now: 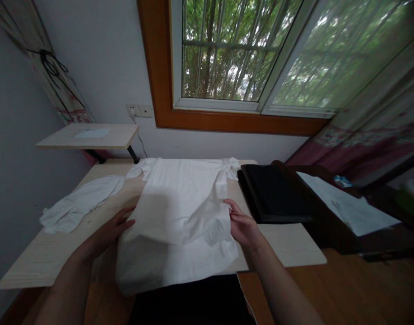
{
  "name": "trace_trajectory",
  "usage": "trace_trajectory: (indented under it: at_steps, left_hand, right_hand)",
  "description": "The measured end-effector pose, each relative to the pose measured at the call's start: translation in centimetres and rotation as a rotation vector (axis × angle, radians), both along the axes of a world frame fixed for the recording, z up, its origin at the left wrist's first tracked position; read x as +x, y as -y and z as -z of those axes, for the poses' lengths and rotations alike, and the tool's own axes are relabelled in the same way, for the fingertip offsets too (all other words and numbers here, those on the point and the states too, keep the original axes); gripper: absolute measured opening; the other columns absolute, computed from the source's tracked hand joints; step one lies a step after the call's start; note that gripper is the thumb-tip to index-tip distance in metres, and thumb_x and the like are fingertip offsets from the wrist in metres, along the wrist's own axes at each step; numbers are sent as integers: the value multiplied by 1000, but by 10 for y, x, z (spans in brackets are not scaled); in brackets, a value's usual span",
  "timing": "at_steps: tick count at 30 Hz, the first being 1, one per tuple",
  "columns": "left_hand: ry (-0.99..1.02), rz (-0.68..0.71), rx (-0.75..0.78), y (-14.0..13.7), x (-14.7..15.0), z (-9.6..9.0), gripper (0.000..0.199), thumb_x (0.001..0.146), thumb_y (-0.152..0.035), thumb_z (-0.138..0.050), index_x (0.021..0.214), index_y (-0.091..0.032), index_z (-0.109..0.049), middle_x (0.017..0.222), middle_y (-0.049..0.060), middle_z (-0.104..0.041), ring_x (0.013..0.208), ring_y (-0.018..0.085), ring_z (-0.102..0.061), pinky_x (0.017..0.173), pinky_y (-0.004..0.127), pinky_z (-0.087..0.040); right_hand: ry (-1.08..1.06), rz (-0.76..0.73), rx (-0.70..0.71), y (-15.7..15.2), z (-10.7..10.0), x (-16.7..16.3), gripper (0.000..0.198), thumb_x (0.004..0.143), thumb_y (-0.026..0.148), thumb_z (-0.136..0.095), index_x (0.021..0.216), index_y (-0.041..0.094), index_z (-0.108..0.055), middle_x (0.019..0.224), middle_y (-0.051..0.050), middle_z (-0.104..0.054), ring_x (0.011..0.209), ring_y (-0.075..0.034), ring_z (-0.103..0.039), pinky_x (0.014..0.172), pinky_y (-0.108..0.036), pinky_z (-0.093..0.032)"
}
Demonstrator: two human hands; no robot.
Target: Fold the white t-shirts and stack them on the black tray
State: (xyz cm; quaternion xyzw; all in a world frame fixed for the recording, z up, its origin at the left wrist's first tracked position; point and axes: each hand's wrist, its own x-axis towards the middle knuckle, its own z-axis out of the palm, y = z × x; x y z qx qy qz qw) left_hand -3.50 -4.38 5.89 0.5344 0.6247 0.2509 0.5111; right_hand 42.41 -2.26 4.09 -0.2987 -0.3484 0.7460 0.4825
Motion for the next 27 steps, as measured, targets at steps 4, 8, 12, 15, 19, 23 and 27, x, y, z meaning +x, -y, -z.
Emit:
trace_trajectory:
  at_steps: [4, 8, 12, 15, 19, 23, 27]
  left_hand:
    - [-105, 40, 84, -2, -3, 3, 78, 86, -65, -58, 152, -25, -43, 155, 12, -50, 141, 33, -49, 115, 49, -43]
    - [-186, 80, 160, -1, -9, 6, 81, 83, -64, -62, 152, -25, -45, 159, 9, -45, 146, 34, -42, 119, 47, -38]
    - [-134, 114, 119, 3, -19, 11, 89, 84, -62, -62, 159, -26, -32, 157, 11, -47, 141, 34, -48, 114, 47, -45]
    - [-150, 120, 98, 7, -27, 12, 88, 85, -60, -63, 159, -26, -31, 157, 11, -48, 140, 34, -50, 114, 48, -43]
    - [-218, 180, 67, 10, -36, 6, 75, 83, -60, -65, 150, -30, -49, 154, 6, -53, 139, 33, -51, 114, 45, -43]
    - [-350, 261, 41, 9, -41, 6, 64, 79, -60, -64, 136, -31, -65, 143, 3, -63, 133, 33, -56, 110, 42, -46]
    - [-473, 339, 50, 0, -44, 15, 64, 77, -59, -65, 133, -27, -67, 139, 6, -66, 126, 32, -61, 109, 40, -45]
  right_hand:
    - [47, -37, -2, 2, 0, 1, 60, 71, 30, -74, 129, 32, -56, 114, -2, -67, 101, -23, -67, 89, -36, -51]
    - [135, -46, 15, 8, -1, 14, 60, 72, 29, -77, 128, 33, -56, 123, -3, -64, 104, -23, -65, 84, -32, -52]
    - [308, 51, 21, 11, -3, 34, 63, 69, 29, -84, 125, 33, -57, 118, -2, -65, 101, -22, -65, 79, -30, -51]
    - [461, 134, 26, 10, -9, 50, 61, 68, 33, -86, 122, 31, -59, 116, -3, -65, 96, -21, -65, 75, -29, -50]
    - [768, 152, 125, 8, -23, 70, 56, 71, 41, -84, 120, 27, -63, 107, -2, -66, 90, -19, -63, 75, -28, -49]
    - [1207, 78, 265, 6, -36, 82, 48, 76, 43, -77, 119, 23, -69, 79, 2, -61, 71, -16, -58, 66, -27, -44]
    - [1588, 21, 313, -1, -42, 81, 33, 83, 34, -69, 113, 22, -72, 72, 0, -64, 65, -17, -61, 63, -27, -41]
